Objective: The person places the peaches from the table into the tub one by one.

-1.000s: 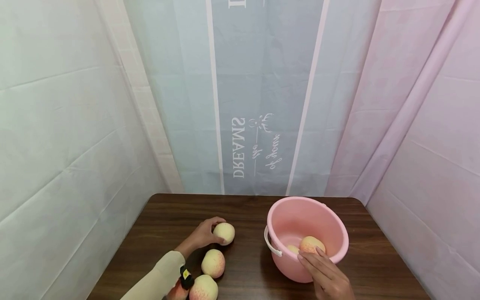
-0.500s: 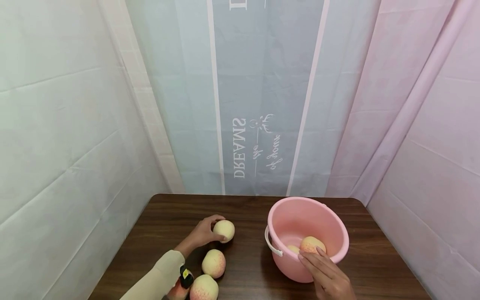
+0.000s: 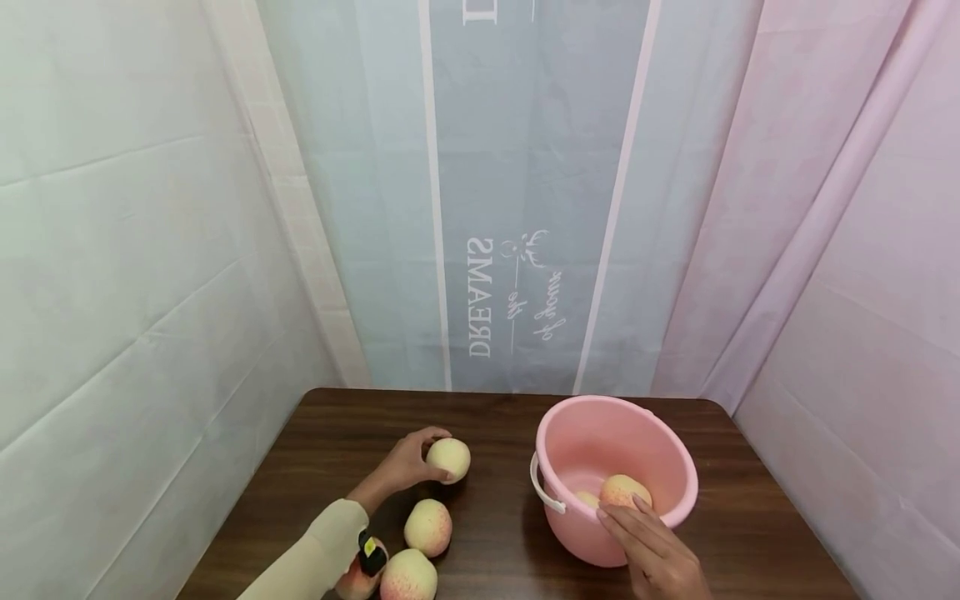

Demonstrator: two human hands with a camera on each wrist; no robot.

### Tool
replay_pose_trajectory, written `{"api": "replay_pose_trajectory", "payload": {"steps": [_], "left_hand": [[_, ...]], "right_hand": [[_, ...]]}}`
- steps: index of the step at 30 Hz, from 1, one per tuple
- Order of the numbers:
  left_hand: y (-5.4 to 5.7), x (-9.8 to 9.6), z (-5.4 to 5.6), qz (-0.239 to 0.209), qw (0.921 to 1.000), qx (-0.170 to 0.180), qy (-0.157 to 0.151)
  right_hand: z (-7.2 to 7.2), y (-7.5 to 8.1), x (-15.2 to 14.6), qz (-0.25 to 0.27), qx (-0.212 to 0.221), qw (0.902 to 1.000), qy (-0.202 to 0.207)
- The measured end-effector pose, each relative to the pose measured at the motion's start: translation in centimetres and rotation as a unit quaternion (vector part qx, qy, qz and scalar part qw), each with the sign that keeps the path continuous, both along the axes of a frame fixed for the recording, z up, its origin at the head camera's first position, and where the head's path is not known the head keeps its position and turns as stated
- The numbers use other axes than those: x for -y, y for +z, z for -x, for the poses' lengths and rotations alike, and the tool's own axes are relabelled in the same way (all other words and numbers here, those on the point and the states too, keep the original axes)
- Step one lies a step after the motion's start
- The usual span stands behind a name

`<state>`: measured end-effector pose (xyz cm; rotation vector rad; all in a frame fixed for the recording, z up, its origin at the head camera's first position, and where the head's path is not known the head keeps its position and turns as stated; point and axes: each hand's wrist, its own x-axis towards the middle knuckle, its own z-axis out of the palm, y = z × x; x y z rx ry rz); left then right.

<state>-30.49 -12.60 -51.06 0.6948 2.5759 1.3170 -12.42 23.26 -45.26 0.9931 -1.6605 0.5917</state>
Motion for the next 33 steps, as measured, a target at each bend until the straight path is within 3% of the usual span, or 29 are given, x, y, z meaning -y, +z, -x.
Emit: {"api": "replay_pose_trajectory", "payload": {"steps": [12,25,33], "left_hand": [[0.3,0.5,0.0,-0.016,0.9998,-0.013,0.006],[2.3,-0.1,0.3,-0.053,0.9982,-0.024,0.011],[4.5,-0.7,0.1,-0.081,0.9955,-0.044,0.022]], "right_hand": [[0.1,-0.5,0.0,0.001,-0.004,1.0000,0.008],[0.6,-0.4,-0.3,-0.008,-0.030,0.9993,0.021],[0.5,-0.4,-0.2,-0.003,-0.021,0.9997,0.015]]}}
